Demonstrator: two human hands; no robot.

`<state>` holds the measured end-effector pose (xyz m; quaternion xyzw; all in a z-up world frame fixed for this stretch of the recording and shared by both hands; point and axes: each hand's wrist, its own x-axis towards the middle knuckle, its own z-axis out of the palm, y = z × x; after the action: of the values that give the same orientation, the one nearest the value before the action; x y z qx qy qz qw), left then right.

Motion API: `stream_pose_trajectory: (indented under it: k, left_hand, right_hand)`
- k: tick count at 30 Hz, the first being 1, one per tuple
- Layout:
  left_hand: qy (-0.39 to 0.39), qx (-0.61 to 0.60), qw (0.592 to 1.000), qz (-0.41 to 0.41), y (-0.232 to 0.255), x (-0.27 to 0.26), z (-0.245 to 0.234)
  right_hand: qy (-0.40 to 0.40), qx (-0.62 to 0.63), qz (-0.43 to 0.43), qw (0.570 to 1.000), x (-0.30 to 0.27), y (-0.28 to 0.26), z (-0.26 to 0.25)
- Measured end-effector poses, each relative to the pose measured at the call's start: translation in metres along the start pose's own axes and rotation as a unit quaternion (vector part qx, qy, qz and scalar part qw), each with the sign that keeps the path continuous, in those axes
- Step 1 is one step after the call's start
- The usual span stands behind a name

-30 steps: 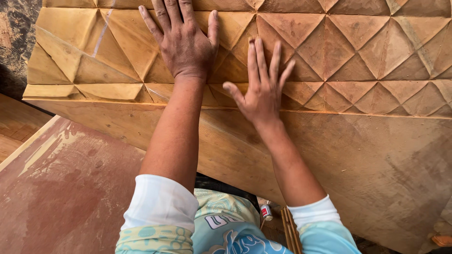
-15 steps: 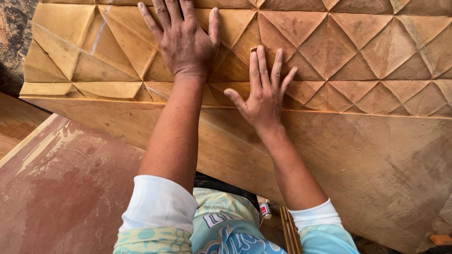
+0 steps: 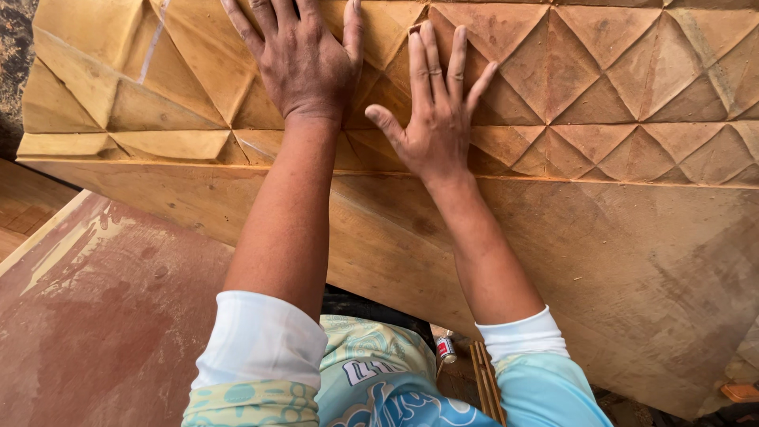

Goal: The person sands a large wooden board featuring a geometric, triangular relief pattern using a small sanding block. They systematically rub the surface and edges of the board, moving from one section to another to smooth the wood.

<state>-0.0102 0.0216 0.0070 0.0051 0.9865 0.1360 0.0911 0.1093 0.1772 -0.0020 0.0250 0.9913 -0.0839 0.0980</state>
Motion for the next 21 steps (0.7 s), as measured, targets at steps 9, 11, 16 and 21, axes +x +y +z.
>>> stream_pose_trajectory:
  k: [9,11,16,21]
  left_hand:
    - [0.03,-0.004,0.999,0.013,0.001,0.001,0.003]
    - [0.033,0.0,0.999,0.012,0.001,-0.002,0.003]
    - [0.022,-0.001,1.0,0.005,0.001,0.0,0.0]
    - [0.02,0.005,1.0,-0.001,0.001,0.0,0.003]
  right_hand:
    - [-0.011,0.014,0.021,1.0,0.001,-0.006,-0.007]
    - [-0.021,0.01,0.024,0.999,0.004,-0.005,-0.008]
    - [-0.009,0.034,0.007,0.999,-0.004,-0.006,-0.01]
    - [-0.02,-0.001,0.01,1.0,-0.006,-0.004,-0.008]
